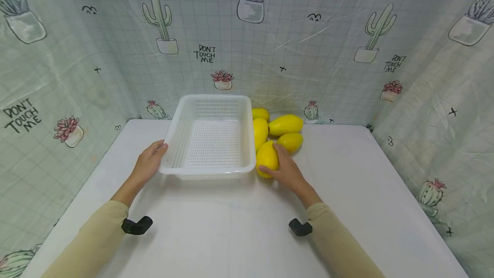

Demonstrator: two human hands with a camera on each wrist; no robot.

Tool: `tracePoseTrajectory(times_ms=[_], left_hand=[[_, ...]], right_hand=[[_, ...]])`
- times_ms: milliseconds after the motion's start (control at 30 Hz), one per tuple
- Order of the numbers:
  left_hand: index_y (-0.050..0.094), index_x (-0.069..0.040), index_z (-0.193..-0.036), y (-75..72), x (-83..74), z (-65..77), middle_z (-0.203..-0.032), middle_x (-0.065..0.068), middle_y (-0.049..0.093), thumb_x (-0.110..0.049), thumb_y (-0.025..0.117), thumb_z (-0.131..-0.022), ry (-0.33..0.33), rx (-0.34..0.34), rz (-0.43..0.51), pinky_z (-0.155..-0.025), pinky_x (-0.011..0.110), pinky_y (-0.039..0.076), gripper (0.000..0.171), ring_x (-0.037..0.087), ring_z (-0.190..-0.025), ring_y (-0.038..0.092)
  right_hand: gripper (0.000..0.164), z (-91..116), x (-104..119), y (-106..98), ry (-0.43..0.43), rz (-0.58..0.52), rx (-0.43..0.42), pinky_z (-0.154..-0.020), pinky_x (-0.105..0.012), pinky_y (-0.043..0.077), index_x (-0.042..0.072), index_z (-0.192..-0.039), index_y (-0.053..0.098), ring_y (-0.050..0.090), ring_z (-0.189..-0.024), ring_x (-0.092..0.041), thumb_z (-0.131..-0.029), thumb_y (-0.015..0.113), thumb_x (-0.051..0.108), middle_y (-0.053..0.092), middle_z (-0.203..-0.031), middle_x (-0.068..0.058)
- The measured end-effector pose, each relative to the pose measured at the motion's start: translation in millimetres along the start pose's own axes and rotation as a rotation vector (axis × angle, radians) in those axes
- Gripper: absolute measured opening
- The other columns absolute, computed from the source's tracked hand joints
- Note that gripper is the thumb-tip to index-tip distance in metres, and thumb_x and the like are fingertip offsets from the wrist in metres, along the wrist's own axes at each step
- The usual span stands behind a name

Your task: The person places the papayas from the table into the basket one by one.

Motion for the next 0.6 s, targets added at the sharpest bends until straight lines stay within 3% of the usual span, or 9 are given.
tracePoseTrajectory(times_ms=[333,600], left_hand=[[0.025,-0.004,-0.151,4.5,4.1,-2.7,-0.145,0.027,0.04,-0.05,0.021,-0.103,-0.026,0.042,0.104,-0.107,0.061,0.034,0.067,0.044,-0.128,0.043],[0.031,-0.004,-0.148,4.0,0.3,-4.1,-0.14,0.026,0.045,-0.038,0.023,-0.105,0.017,0.058,0.195,-0.1,0.047,0.037,0.056,0.038,-0.123,0.046]], right_hand=[[0.108,-0.2,-0.2,1.4,-0.012,-0.014,-0.013,-0.116,-0.054,0.03,0.018,-0.155,0.014,0.032,-0.141,-0.034,-0.075,0.074,0.059,0.015,-0.161,-0.009],[0.102,-0.4,-0.9,0.2,-0.045,-0.034,-0.039,-0.116,-0.057,0.028,0.015,-0.154,0.017,0.029,-0.143,-0.036,-0.078,0.075,0.05,0.017,-0.16,-0.013]])
Point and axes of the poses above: each hand's wrist, its own z-axis away from the middle knuckle, its own y-axis out of the palm, x = y × z, the point moved 9 cm from there along -z, towards the middle knuckle
